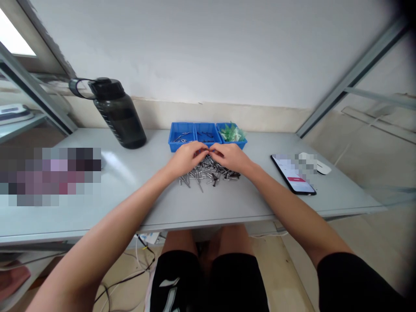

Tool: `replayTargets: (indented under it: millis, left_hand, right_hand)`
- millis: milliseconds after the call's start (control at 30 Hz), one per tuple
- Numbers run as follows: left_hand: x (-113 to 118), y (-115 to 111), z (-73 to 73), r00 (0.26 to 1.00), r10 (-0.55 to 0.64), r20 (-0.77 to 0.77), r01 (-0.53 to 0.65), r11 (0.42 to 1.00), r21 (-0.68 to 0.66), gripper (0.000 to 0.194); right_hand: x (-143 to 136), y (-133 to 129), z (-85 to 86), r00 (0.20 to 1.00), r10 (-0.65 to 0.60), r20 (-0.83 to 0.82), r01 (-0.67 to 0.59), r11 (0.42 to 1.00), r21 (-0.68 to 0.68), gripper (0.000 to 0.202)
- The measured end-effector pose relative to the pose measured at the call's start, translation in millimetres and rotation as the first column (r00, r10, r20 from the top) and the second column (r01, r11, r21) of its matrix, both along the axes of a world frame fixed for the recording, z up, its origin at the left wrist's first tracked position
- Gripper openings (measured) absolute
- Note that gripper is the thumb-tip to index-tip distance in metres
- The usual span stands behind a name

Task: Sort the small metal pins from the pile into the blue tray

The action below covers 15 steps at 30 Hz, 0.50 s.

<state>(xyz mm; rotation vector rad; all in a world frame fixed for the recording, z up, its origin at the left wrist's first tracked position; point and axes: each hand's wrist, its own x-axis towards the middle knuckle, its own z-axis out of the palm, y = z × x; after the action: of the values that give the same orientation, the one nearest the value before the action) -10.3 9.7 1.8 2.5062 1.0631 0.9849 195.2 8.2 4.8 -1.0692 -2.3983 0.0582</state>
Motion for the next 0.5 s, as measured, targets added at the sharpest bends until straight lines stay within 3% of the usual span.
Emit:
replayTargets:
  millis: [267,500]
  left_hand:
    - [1.9,-0.6,1.1,0.993,0.014,0.117,0.004,0.988,-0.152,0.013]
    - [1.1,1.2,0.2,0.987,-0.012,0.161,0.044,0.98,-0.194,0.014]
  right_hand:
    - [-0.4,-0.7,-1.6,1.0,0.011,-0.007,-0.011,1.0,0.004,0.019]
    - [-0.2,0.2,-0.4,1.0,-0.01,-0.022,0.01,1.0,0.008,0.019]
